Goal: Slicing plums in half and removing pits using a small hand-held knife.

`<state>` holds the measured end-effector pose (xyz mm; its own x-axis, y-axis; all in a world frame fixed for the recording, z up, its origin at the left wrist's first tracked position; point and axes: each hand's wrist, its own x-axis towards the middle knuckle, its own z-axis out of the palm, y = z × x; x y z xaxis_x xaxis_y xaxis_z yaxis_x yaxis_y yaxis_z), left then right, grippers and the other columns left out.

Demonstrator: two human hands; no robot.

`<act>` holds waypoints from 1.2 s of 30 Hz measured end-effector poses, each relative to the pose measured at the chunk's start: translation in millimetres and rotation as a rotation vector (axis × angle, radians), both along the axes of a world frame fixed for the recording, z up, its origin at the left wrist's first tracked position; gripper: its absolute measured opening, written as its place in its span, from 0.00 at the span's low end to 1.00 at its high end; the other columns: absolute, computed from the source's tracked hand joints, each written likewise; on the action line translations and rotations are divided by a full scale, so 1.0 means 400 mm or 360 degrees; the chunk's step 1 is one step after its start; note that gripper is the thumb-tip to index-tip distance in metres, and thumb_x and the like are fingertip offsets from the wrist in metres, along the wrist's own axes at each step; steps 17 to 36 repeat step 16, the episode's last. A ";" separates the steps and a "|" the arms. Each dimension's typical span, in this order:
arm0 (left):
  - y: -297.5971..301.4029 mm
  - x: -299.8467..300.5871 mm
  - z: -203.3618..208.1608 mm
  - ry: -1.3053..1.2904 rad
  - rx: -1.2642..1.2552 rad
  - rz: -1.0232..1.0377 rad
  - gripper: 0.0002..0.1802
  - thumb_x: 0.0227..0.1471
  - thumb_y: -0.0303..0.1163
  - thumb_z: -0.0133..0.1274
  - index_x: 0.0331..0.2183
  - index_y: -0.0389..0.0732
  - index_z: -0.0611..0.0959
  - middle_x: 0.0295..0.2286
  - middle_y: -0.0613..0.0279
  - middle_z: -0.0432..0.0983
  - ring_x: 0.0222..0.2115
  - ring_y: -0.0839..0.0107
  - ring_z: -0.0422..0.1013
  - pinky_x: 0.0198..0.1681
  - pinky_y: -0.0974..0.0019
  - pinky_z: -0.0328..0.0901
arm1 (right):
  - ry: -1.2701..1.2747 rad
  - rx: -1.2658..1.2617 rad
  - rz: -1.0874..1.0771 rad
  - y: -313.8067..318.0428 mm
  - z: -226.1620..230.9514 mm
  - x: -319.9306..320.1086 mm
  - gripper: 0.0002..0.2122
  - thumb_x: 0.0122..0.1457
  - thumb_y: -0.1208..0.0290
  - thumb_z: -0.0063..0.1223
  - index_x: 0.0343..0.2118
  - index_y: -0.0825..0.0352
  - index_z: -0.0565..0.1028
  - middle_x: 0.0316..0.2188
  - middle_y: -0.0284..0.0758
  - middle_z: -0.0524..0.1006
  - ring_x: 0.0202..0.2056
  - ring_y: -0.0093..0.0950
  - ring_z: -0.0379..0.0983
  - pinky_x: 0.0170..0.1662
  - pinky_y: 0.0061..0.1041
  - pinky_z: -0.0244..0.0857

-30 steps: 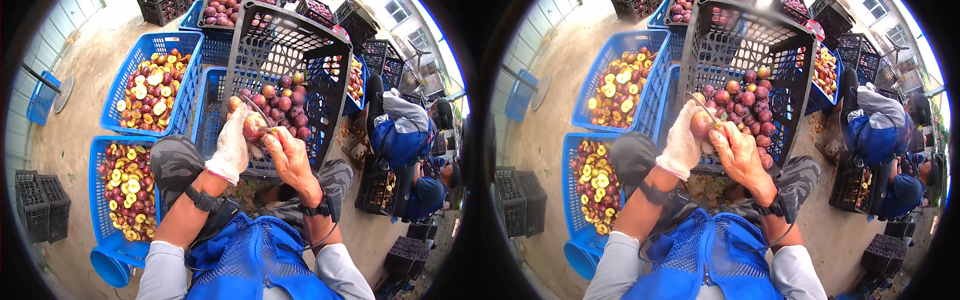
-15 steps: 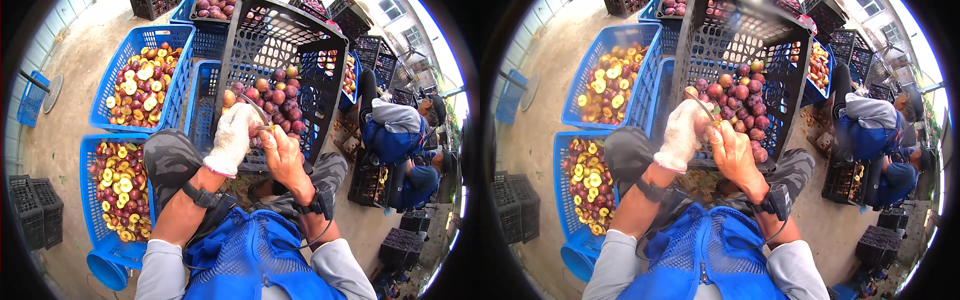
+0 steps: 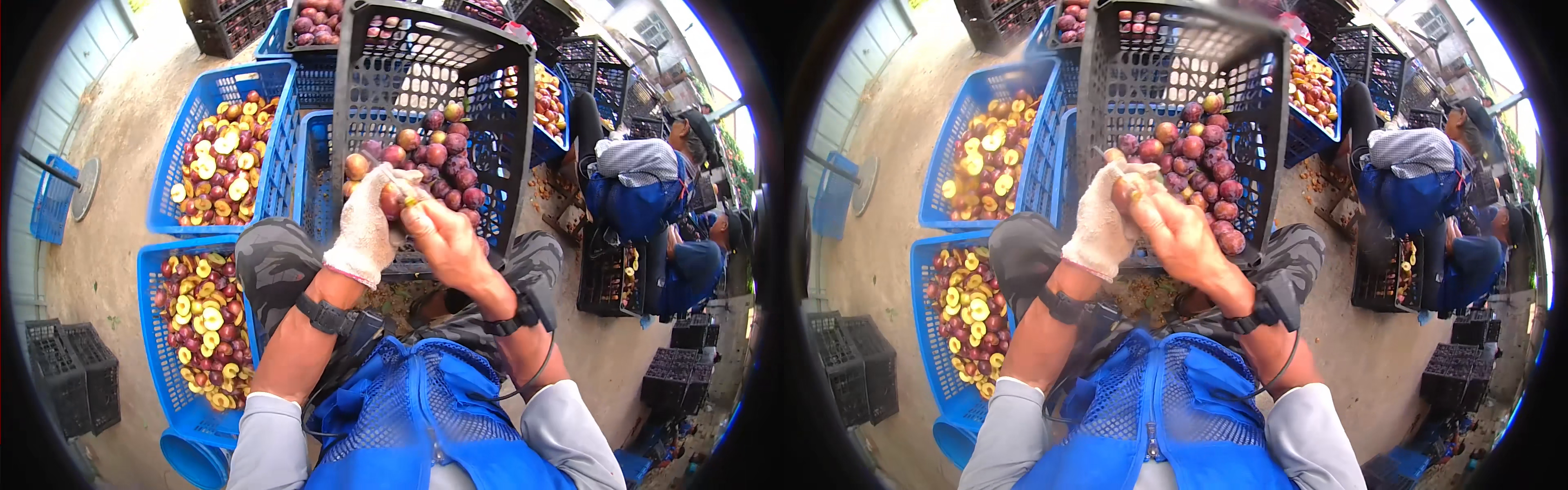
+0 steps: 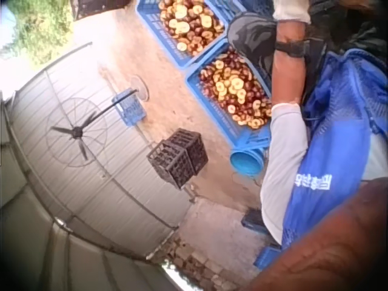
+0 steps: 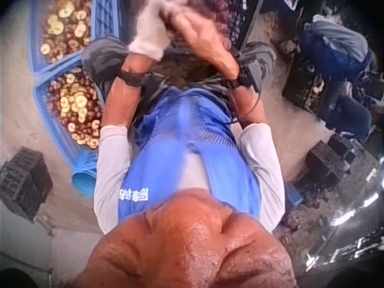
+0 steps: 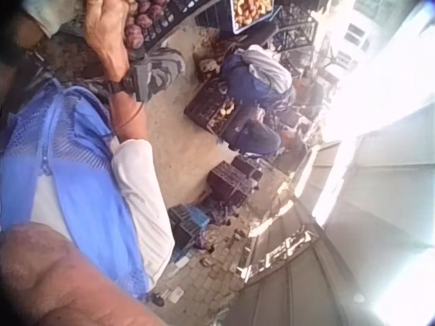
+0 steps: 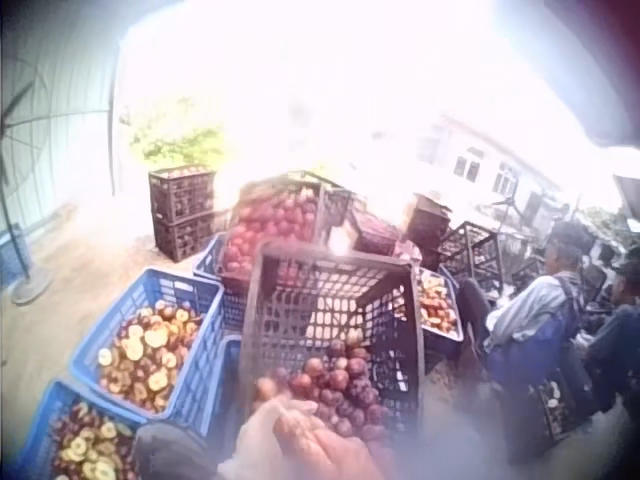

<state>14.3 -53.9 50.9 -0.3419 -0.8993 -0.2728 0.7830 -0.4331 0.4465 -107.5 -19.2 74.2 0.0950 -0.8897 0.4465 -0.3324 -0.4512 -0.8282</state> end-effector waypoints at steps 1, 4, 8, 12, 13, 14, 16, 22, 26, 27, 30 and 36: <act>-0.004 -0.011 0.008 -0.0141 0.0205 0.0126 0.22 0.64 0.45 0.45 0.37 0.35 0.82 0.28 0.63 0.78 0.28 0.70 0.74 0.32 0.65 0.69 | 0.0509 -0.0090 -0.0044 0.004 -0.044 -0.011 0.14 0.67 0.58 0.51 0.30 0.63 0.74 0.21 0.33 0.75 0.20 0.24 0.72 0.26 0.29 0.67; 0.005 0.006 -0.045 -0.0089 0.0391 0.0167 0.23 0.63 0.49 0.48 0.39 0.36 0.79 0.30 0.62 0.79 0.26 0.69 0.75 0.30 0.66 0.71 | 0.1292 -0.0669 -0.0024 -0.025 -0.039 -0.053 0.09 0.61 0.63 0.59 0.33 0.63 0.75 0.18 0.32 0.72 0.19 0.32 0.74 0.23 0.33 0.67; -0.006 0.005 0.006 -0.0151 0.0491 0.0175 0.24 0.62 0.52 0.47 0.42 0.40 0.79 0.32 0.61 0.79 0.25 0.70 0.74 0.19 0.72 0.64 | 0.1204 -0.0261 -0.0429 -0.128 -0.005 -0.133 0.13 0.67 0.60 0.51 0.27 0.63 0.71 0.17 0.32 0.73 0.17 0.24 0.72 0.22 0.30 0.65; -0.038 0.021 -0.031 0.0446 0.0046 -0.0102 0.18 0.63 0.50 0.49 0.42 0.46 0.78 0.38 0.54 0.79 0.33 0.61 0.75 0.34 0.59 0.71 | -0.0221 0.0920 0.0071 0.014 0.052 -0.171 0.14 0.72 0.63 0.45 0.36 0.68 0.75 0.17 0.30 0.68 0.20 0.16 0.63 0.24 0.25 0.60; -0.030 -0.001 -0.005 0.0302 0.0092 0.0118 0.19 0.63 0.52 0.49 0.42 0.46 0.78 0.39 0.57 0.78 0.36 0.61 0.74 0.38 0.57 0.71 | -0.0140 0.0906 0.0013 0.050 0.031 -0.143 0.13 0.72 0.63 0.46 0.36 0.68 0.75 0.18 0.28 0.68 0.21 0.20 0.62 0.25 0.26 0.61; -0.031 -0.007 -0.008 0.0253 0.0159 0.0240 0.21 0.64 0.54 0.47 0.43 0.46 0.78 0.41 0.58 0.78 0.38 0.60 0.74 0.39 0.57 0.71 | 0.0005 0.0643 0.0015 0.070 -0.014 -0.118 0.13 0.71 0.63 0.47 0.36 0.68 0.75 0.19 0.27 0.70 0.22 0.21 0.61 0.27 0.26 0.60; -0.035 0.008 -0.031 0.0284 0.0058 0.0149 0.23 0.64 0.56 0.47 0.43 0.46 0.77 0.41 0.57 0.77 0.42 0.57 0.75 0.43 0.52 0.70 | 0.0117 0.0595 0.0022 0.080 -0.066 -0.084 0.12 0.71 0.62 0.49 0.37 0.66 0.76 0.25 0.30 0.76 0.26 0.23 0.67 0.30 0.25 0.62; -0.035 0.008 -0.031 0.0284 0.0058 0.0149 0.23 0.64 0.56 0.47 0.43 0.46 0.77 0.41 0.57 0.77 0.42 0.57 0.75 0.43 0.52 0.70 | 0.0117 0.0595 0.0022 0.080 -0.066 -0.084 0.12 0.71 0.62 0.49 0.37 0.66 0.76 0.25 0.30 0.76 0.26 0.23 0.67 0.30 0.25 0.62; -0.035 0.008 -0.031 0.0284 0.0058 0.0149 0.23 0.64 0.56 0.47 0.43 0.46 0.77 0.41 0.57 0.77 0.42 0.57 0.75 0.43 0.52 0.70 | 0.0117 0.0595 0.0022 0.080 -0.066 -0.084 0.12 0.71 0.62 0.49 0.37 0.66 0.76 0.25 0.30 0.76 0.26 0.23 0.67 0.30 0.25 0.62; -0.035 0.008 -0.031 0.0284 0.0058 0.0149 0.23 0.64 0.56 0.47 0.43 0.46 0.77 0.41 0.57 0.77 0.42 0.57 0.75 0.43 0.52 0.70 | 0.0117 0.0595 0.0022 0.080 -0.066 -0.084 0.12 0.71 0.62 0.49 0.37 0.66 0.76 0.25 0.30 0.76 0.26 0.23 0.67 0.30 0.25 0.62; -0.035 0.008 -0.031 0.0284 0.0058 0.0149 0.23 0.64 0.56 0.47 0.43 0.46 0.77 0.41 0.57 0.77 0.42 0.57 0.75 0.43 0.52 0.70 | 0.0117 0.0595 0.0022 0.080 -0.066 -0.084 0.12 0.71 0.62 0.49 0.37 0.66 0.76 0.25 0.30 0.76 0.26 0.23 0.67 0.30 0.25 0.62; -0.035 0.008 -0.031 0.0284 0.0058 0.0149 0.23 0.64 0.56 0.47 0.43 0.46 0.77 0.41 0.57 0.77 0.42 0.57 0.75 0.43 0.52 0.70 | 0.0117 0.0595 0.0022 0.080 -0.066 -0.084 0.12 0.71 0.62 0.49 0.37 0.66 0.76 0.25 0.30 0.76 0.26 0.23 0.67 0.30 0.25 0.62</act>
